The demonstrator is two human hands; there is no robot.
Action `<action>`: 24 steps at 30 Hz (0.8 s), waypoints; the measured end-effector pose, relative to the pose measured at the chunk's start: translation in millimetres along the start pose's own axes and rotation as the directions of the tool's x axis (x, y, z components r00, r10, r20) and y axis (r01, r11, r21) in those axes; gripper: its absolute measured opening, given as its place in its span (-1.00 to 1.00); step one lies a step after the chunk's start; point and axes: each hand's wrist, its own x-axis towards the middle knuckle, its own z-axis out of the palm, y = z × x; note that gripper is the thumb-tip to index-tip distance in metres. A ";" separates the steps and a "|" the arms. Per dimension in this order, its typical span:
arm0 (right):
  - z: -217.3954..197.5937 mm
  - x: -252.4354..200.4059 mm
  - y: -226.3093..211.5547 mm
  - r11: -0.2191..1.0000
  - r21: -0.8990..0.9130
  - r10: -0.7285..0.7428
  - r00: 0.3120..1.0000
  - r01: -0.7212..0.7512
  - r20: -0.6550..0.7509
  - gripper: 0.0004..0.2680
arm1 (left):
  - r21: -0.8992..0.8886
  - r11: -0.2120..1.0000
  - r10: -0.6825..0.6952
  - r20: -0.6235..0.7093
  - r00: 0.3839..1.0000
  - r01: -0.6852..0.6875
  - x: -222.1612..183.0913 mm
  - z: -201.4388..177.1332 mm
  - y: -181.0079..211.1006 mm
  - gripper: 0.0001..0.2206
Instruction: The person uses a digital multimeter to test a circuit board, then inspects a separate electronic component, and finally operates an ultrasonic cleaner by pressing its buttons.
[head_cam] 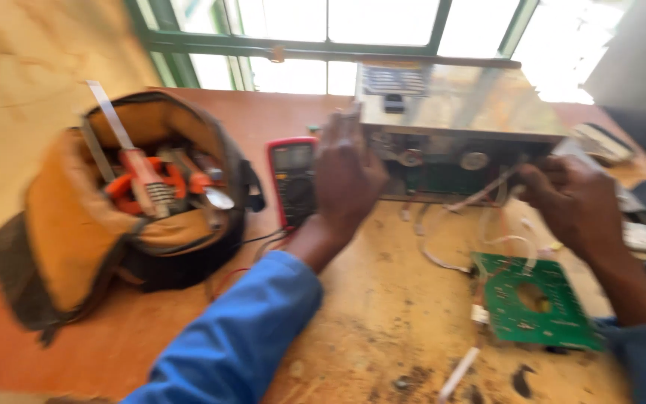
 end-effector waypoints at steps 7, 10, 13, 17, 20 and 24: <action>-16.1 -18.4 -23.5 0.977 0.210 0.057 0.995 -0.039 -0.080 -0.78 | -0.104 0.983 -0.115 0.282 0.953 0.149 27.8 -81.1 19.9 -0.45; -23.6 -23.8 -30.6 0.957 0.232 -0.119 0.966 0.173 -0.231 -0.88 | -0.165 0.977 -0.073 0.343 0.937 0.136 30.5 -135.4 20.6 -0.62; -46.2 -49.7 -101.0 0.923 0.383 0.017 0.999 -0.029 0.034 -0.88 | 0.029 0.972 -0.213 0.520 0.827 0.232 19.3 -178.9 16.9 -0.69; -30.1 -71.0 -163.3 0.991 -0.083 -0.050 0.880 0.101 0.473 -0.80 | 0.127 0.962 -0.267 0.635 0.725 0.243 -16.5 -208.2 0.3 -0.70; 9.1 -79.3 -179.7 0.922 -0.004 -0.304 0.732 0.387 0.610 -0.78 | 0.199 0.954 -0.299 0.665 0.685 0.224 -39.6 -220.8 -12.0 -0.73; 56.4 -84.8 -202.2 0.722 0.109 -0.596 0.534 0.684 0.600 -0.75 | 0.232 0.951 -0.309 0.665 0.680 0.205 -57.1 -232.7 -16.8 -0.72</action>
